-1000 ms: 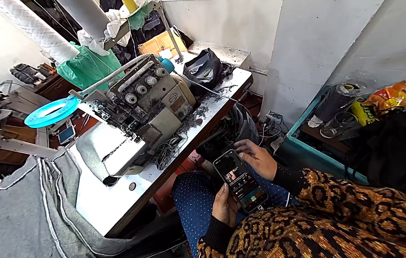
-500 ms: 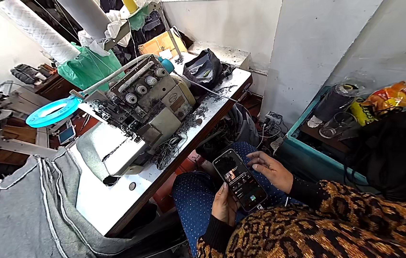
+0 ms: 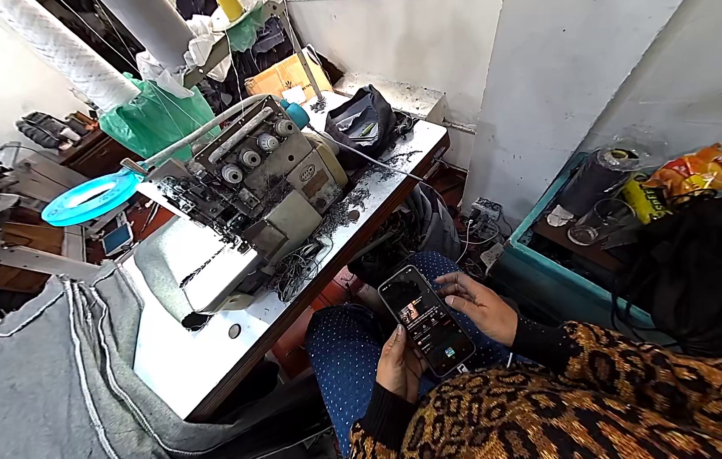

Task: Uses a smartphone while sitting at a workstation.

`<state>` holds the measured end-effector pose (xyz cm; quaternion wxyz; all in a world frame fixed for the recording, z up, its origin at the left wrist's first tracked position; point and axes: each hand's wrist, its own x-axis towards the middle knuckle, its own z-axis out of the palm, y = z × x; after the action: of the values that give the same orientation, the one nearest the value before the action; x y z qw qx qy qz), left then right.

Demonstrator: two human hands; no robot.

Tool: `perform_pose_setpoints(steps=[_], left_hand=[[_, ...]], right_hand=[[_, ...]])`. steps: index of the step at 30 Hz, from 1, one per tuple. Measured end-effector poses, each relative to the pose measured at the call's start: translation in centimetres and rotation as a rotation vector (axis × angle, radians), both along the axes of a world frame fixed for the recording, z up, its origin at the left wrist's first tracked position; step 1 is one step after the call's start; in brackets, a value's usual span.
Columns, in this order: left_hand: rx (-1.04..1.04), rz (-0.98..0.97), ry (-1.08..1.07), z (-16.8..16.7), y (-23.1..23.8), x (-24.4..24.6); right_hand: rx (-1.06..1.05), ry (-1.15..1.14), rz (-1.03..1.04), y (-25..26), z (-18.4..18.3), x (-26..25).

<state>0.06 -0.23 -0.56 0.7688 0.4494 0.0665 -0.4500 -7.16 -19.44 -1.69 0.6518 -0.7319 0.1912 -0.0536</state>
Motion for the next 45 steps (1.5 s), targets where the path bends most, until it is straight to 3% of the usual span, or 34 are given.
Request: perform_pose_setpoints(steps=[4,9,12,15,22,40,45], left_hand=[[-0.001,0.004,0.003,0.0,0.0,0.0],[-0.004,-0.003,0.000,-0.1,0.0,-0.1],[-0.003,-0.011,-0.001,-0.1,0.0,-0.1],[0.003,-0.015,-0.002,-0.2,0.0,-0.1],[-0.003,-0.021,-0.006,-0.3,0.1,0.0],[-0.014,-0.017,-0.001,-0.2,0.1,0.0],[0.005,-0.019,-0.003,0.0,0.0,0.0]], right_hand=[[-0.075,-0.014,0.000,0.1,0.2,-0.1],[-0.663,-0.289,0.026,0.5,-0.1,0.1],[-0.839,-0.320,0.073,0.7,-0.2,0.8],[-0.848,-0.269,0.103,0.8,-0.1,1.1],[-0.800,-0.382,-0.075,0.2,-0.1,1.0],[-0.781,-0.333,-0.032,0.2,-0.5,0.6],[-0.660,-0.247,-0.011,0.3,-0.2,0.5]])
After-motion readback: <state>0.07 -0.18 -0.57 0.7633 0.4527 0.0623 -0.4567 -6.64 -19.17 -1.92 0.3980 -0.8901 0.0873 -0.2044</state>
